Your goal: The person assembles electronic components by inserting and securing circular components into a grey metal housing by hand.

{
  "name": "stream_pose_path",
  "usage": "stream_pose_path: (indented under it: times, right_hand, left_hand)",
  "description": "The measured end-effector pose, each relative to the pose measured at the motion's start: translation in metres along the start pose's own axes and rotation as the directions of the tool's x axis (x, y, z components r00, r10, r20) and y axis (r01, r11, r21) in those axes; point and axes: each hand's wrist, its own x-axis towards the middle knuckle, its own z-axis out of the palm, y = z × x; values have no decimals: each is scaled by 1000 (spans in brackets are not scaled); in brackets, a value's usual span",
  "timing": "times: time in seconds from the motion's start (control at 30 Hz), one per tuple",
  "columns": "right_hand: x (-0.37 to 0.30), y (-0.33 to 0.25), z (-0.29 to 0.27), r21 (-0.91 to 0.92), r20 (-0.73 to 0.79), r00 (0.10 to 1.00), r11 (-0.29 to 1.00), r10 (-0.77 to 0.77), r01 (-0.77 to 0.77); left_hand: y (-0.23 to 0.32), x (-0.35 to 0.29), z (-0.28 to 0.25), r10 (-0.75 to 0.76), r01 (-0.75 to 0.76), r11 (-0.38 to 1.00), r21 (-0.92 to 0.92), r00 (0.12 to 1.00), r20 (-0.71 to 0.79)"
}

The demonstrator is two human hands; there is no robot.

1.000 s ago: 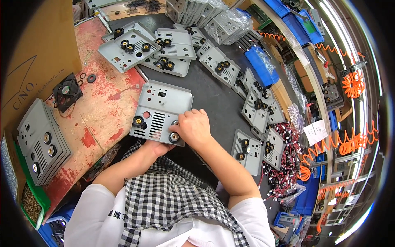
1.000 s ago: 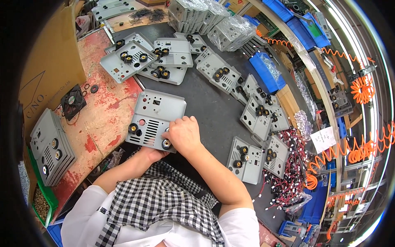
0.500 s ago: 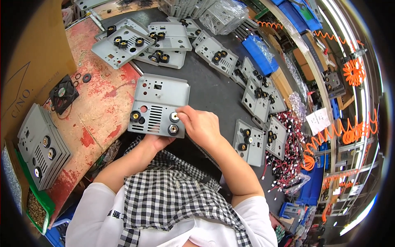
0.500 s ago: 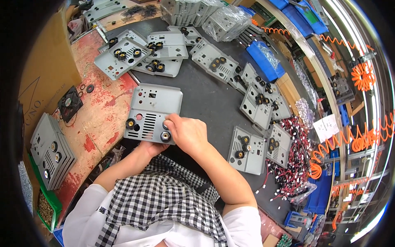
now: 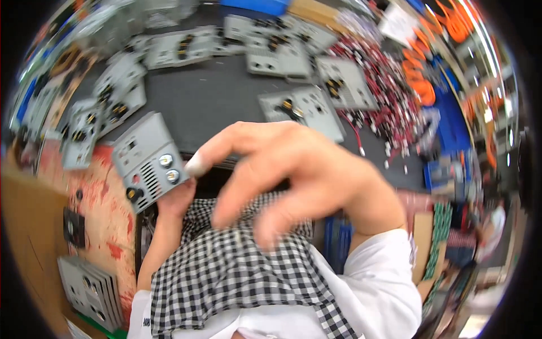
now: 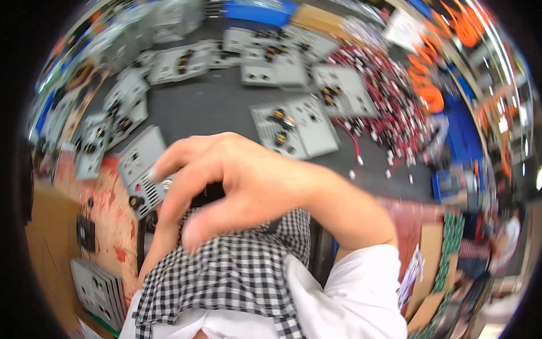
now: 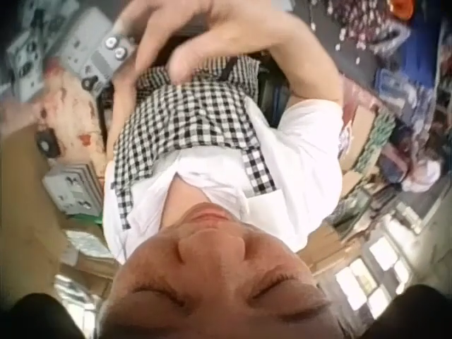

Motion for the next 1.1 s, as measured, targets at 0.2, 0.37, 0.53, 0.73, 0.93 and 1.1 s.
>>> stream_pose_path:
  times: [0.2, 0.37, 0.53, 0.73, 0.93, 1.1]
  right_hand:
    - [-116, -62, -4, -79, -309, 943, 991, -126, 107]
    - [-194, -78, 7, -139, -503, 853, 987, -139, 80]
    - [-248, -78, 16, -147, -619, 769, 985, -163, 91]
    - [-288, -71, 27, -103, -698, 703, 991, -136, 90]
    - [-304, -60, 28, -25, -740, 668, 996, -73, 81]
    - [-294, -58, 21, 9, -733, 679, 998, -39, 67]
  left_hand:
    - [12, -8, -47, -56, 89, 978, 187, 983, -175]
    - [3, -21, -50, -145, 199, 940, 278, 968, -203]
    - [-2, -17, -43, -139, 210, 885, 415, 971, -195]
    - [-26, -17, -23, -89, 199, 851, 486, 967, -239]
    - [-34, -12, -17, -5, 157, 851, 500, 956, -292]
    - [-32, -9, -17, 61, 93, 872, 481, 953, -296]
